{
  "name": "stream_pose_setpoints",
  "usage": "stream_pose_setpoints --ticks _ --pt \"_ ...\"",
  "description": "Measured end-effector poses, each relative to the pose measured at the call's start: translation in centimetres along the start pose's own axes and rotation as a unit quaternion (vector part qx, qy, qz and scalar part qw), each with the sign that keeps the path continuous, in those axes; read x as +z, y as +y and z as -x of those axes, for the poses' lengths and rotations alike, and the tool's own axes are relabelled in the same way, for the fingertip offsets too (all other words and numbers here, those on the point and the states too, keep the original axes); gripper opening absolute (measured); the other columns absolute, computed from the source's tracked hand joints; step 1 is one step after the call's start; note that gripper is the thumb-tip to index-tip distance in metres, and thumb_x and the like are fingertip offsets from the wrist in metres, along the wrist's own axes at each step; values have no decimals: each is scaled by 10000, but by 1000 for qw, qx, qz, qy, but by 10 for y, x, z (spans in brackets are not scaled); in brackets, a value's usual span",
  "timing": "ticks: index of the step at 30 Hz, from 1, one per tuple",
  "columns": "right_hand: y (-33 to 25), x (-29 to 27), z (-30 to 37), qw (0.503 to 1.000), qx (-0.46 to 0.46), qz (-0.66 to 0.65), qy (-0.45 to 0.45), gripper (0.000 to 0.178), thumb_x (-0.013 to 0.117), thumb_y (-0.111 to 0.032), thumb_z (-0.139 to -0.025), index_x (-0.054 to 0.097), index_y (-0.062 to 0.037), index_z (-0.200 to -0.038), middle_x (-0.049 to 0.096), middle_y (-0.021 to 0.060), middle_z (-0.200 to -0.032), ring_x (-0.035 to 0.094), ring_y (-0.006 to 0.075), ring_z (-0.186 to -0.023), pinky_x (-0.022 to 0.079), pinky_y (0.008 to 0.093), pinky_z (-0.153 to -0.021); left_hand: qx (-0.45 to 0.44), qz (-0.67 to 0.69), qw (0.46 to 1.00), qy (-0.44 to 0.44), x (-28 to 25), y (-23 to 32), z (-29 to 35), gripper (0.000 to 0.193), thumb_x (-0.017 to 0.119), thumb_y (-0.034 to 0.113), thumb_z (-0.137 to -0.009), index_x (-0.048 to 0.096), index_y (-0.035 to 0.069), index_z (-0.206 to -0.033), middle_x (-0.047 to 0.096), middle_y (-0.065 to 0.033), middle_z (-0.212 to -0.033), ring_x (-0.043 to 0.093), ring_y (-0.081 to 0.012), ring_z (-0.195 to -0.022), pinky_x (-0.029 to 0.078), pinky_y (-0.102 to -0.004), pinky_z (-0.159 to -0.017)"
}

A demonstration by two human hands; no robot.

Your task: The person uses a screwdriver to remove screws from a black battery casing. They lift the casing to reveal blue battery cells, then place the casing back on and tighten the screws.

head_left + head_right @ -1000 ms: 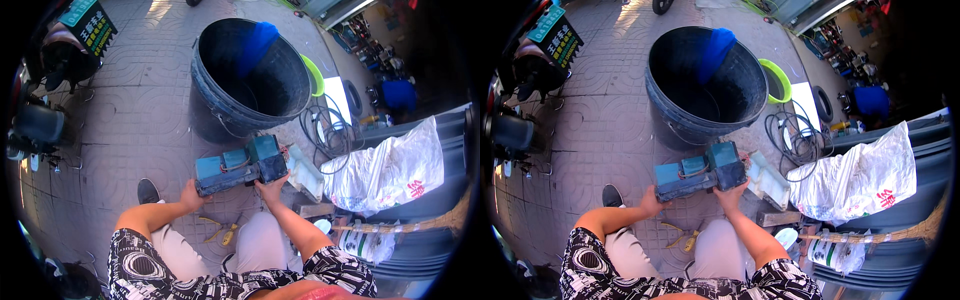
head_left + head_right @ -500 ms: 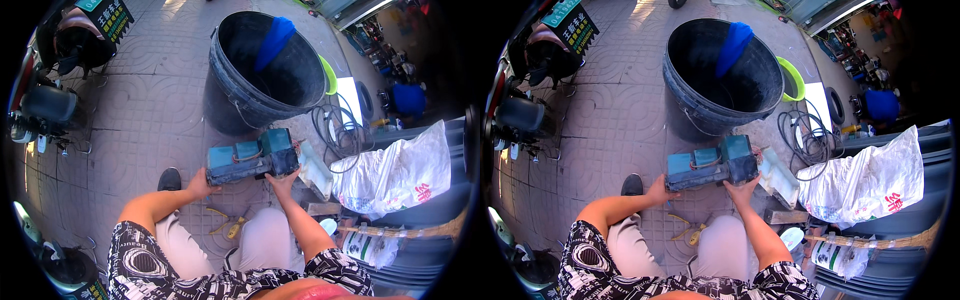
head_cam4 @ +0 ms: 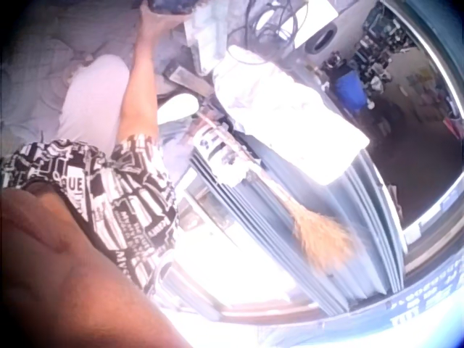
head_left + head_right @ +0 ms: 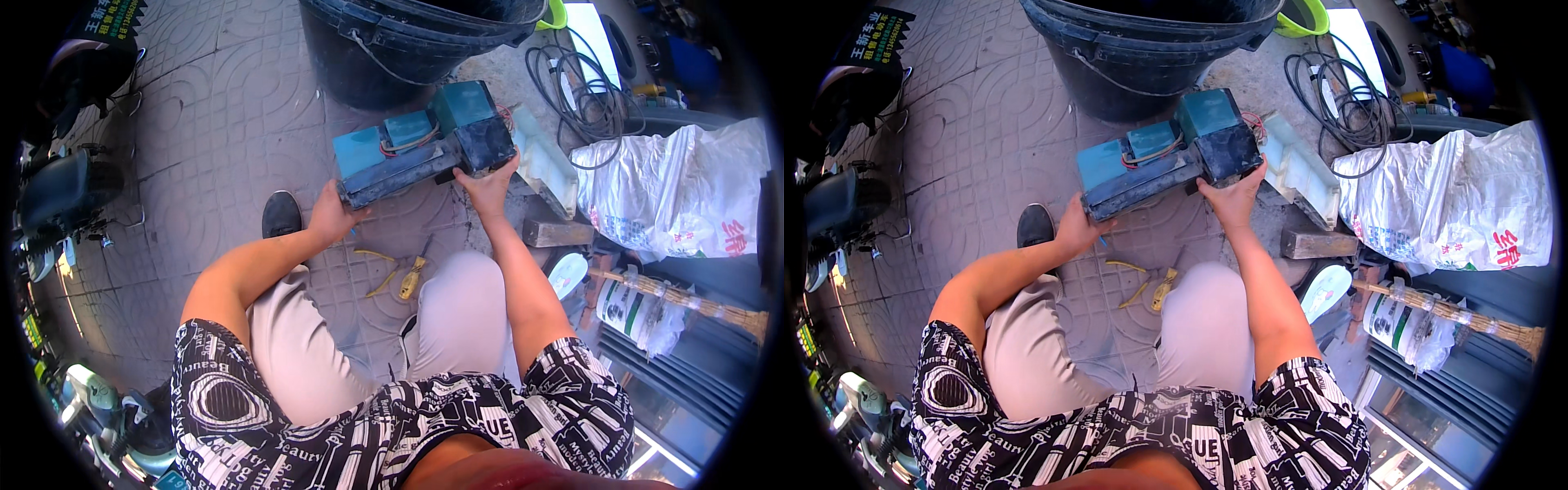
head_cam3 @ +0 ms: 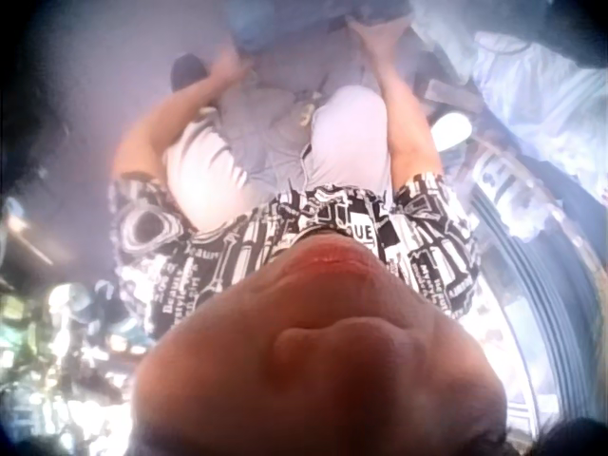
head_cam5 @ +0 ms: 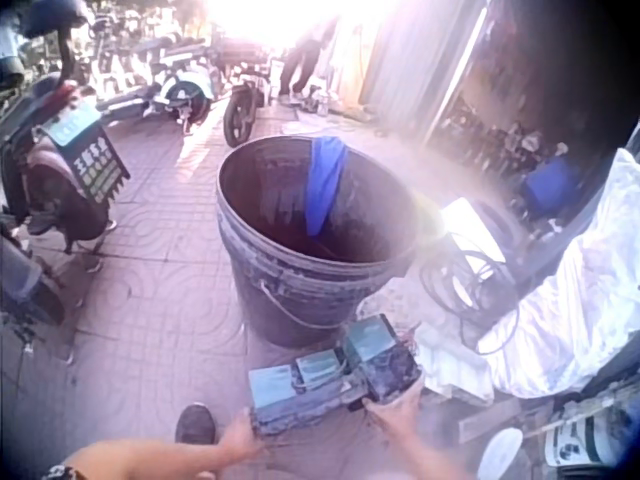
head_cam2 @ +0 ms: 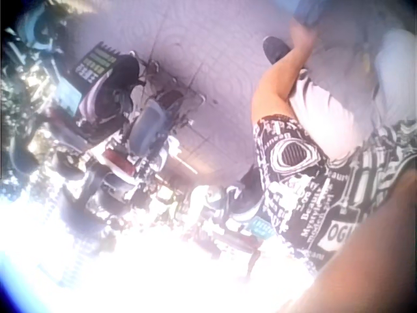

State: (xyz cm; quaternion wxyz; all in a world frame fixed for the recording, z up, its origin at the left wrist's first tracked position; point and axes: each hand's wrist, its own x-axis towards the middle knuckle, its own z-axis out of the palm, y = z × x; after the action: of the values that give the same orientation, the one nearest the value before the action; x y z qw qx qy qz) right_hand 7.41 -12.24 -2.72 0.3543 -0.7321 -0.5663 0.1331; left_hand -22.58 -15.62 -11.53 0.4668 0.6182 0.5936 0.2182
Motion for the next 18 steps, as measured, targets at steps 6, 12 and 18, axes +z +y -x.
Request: stream_pose_setpoints --ticks 6,12,18 --pt "-15 -6 -4 999 34 7 -13 1144 888 -167 -516 162 54 -1373 401 205 -1277 418 290 -1188 327 354 -1028 -42 32 999 -6 -1 4 7 614 809 301 -670 453 -30 -1047 556 -244 -1032 554 -417 -991 461 -443 -840" --pt "-21 -13 -20 999 27 25 -23 1066 869 -138 -522 229 34 -1357 445 183 -1246 457 277 -1151 347 349 -1006 -67 23 998 3 -9 38 21 615 810 322 -671 449 -27 -1026 563 -248 -1004 570 -415 -948 472 -447 -810" --pt "-20 -36 -69 993 9 -26 -118 946 832 -90 -534 320 -6 -1325 527 119 -1154 511 237 -1078 379 329 -973 -114 -27 989 -91 -18 93 34 669 811 384 -670 473 -33 -1070 589 -217 -863 616 -349 -763 502 -410 -690"
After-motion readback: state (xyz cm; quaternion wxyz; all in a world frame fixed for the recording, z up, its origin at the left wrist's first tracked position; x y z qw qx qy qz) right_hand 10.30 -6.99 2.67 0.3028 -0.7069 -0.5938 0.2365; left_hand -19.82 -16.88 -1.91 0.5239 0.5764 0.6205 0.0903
